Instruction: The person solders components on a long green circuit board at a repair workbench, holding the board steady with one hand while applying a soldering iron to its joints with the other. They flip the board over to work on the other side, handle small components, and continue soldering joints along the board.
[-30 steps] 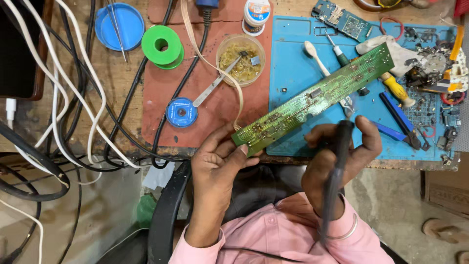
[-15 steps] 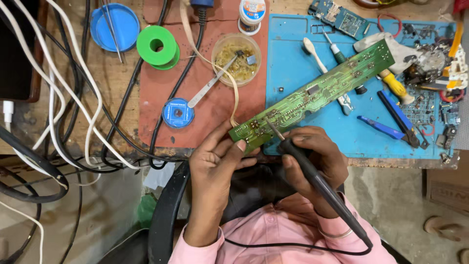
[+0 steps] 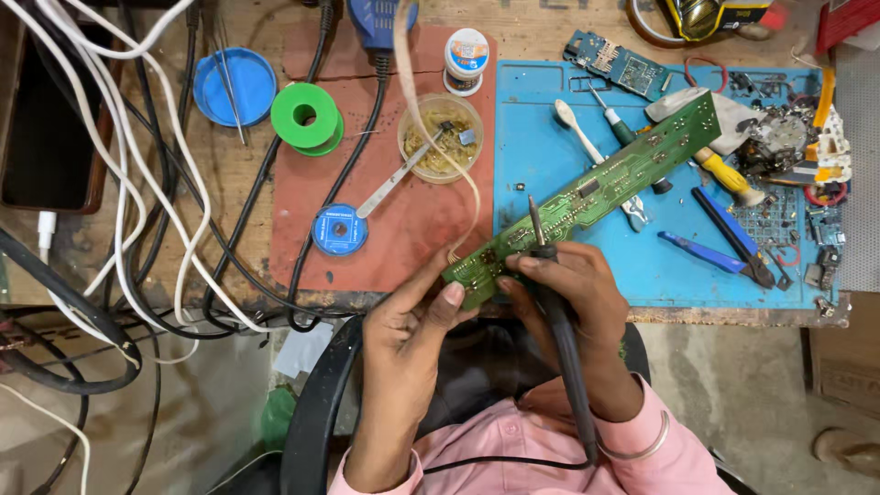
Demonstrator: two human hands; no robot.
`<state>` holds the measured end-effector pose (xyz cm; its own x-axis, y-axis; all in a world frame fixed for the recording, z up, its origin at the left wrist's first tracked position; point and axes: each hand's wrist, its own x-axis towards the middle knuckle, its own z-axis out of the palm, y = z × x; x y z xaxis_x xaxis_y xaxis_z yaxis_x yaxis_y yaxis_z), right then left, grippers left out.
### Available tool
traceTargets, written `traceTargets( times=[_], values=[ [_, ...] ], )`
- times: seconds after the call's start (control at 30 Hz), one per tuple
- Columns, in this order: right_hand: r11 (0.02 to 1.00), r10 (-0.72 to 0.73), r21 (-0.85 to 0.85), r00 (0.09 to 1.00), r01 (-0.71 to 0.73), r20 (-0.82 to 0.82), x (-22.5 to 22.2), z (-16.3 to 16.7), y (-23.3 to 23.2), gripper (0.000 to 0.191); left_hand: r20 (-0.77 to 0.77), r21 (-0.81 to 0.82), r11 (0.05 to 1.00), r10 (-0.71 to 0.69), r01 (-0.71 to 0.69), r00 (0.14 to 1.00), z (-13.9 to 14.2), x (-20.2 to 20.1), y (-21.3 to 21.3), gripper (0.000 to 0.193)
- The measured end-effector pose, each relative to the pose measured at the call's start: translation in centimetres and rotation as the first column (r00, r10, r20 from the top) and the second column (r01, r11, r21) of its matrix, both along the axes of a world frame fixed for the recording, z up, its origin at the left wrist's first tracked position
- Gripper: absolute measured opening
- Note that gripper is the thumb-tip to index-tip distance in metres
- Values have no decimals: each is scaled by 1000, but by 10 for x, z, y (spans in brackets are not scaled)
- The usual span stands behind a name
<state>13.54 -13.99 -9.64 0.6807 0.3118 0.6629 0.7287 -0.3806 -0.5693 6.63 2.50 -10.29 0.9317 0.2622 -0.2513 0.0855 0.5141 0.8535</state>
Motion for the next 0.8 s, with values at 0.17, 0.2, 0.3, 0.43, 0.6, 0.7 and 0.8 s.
traceTargets(
  times=[0.17, 0.2, 0.3, 0.43, 0.6, 0.7, 0.8],
  values=[
    [1000, 3, -10, 1000, -3, 14, 2, 2, 3, 40, -46, -67, 993, 96, -99, 994, -4, 2, -1, 55],
    [1000, -5, -17, 1000, 5, 11, 1, 2, 4, 40, -61, -62, 992, 108, -111, 992, -5, 2, 0, 55],
    [998, -25, -56, 1000, 26, 11, 0, 2, 5, 39, -99, -69, 988, 129, -136, 987, -4, 3, 1, 58],
    [997, -37, -74, 999, 39, 29, 1, 2, 7, 38, -118, -50, 988, 140, -147, 983, -2, 6, 1, 58],
    [997, -16, -76, 999, 18, 31, 1, 4, 7, 37, -144, -76, 987, 133, -145, 981, -2, 7, 2, 57],
    [998, -19, -60, 1000, 20, 16, 1, 5, 7, 36, -130, -91, 990, 95, -107, 987, -2, 5, 3, 55],
    [998, -24, -54, 1000, 24, 9, -1, 4, 7, 36, -119, -67, 994, 77, -86, 990, -2, 4, 2, 55]
  ],
)
